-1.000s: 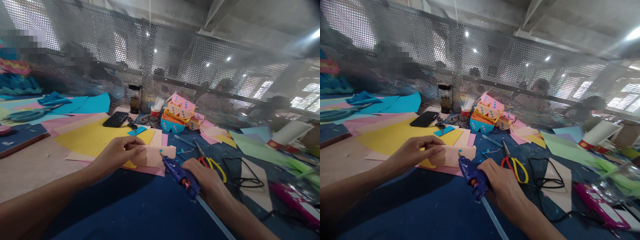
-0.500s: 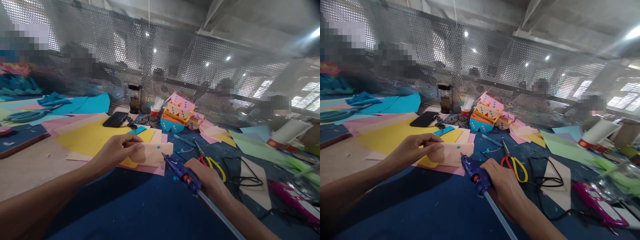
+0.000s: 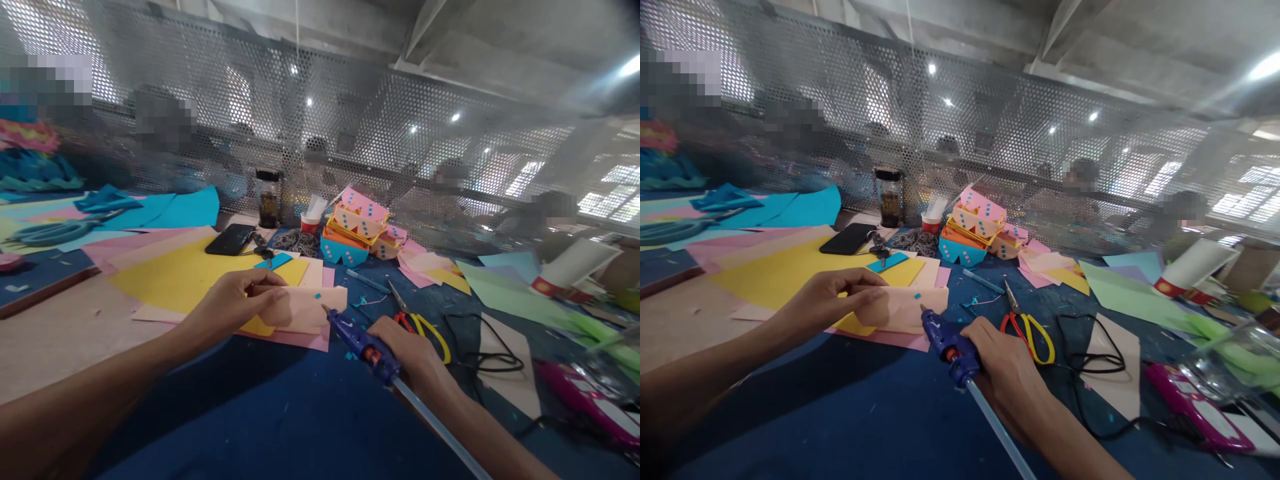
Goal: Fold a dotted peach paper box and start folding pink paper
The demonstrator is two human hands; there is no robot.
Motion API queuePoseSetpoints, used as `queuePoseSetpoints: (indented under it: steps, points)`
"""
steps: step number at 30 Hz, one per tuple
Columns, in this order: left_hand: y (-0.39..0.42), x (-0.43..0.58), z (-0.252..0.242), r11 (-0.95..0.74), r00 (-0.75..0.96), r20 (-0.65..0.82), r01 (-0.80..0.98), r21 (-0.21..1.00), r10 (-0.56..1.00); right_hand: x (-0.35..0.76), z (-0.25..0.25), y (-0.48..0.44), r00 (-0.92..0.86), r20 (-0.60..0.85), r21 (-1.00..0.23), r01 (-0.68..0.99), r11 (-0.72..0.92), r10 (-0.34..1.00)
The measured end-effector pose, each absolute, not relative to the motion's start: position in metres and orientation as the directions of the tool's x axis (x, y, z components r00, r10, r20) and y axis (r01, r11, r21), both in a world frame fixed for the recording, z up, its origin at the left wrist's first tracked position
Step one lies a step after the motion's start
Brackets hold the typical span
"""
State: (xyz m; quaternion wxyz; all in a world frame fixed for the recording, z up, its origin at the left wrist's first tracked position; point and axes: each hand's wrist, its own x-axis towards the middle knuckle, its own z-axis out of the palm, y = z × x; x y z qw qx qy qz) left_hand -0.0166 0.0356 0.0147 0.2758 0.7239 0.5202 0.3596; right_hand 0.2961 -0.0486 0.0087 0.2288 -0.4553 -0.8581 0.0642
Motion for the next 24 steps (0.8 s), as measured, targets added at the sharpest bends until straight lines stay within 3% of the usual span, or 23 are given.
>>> queuePoseSetpoints:
  steps: [24]
  points:
    - [0.0320, -0.0146, 0.0183, -0.304, 0.199, 0.231, 0.548, 0.779, 0.952, 0.2966, 0.0068, -0.0475, -0.471, 0.342, -0.249, 0.789, 0.562, 0.813]
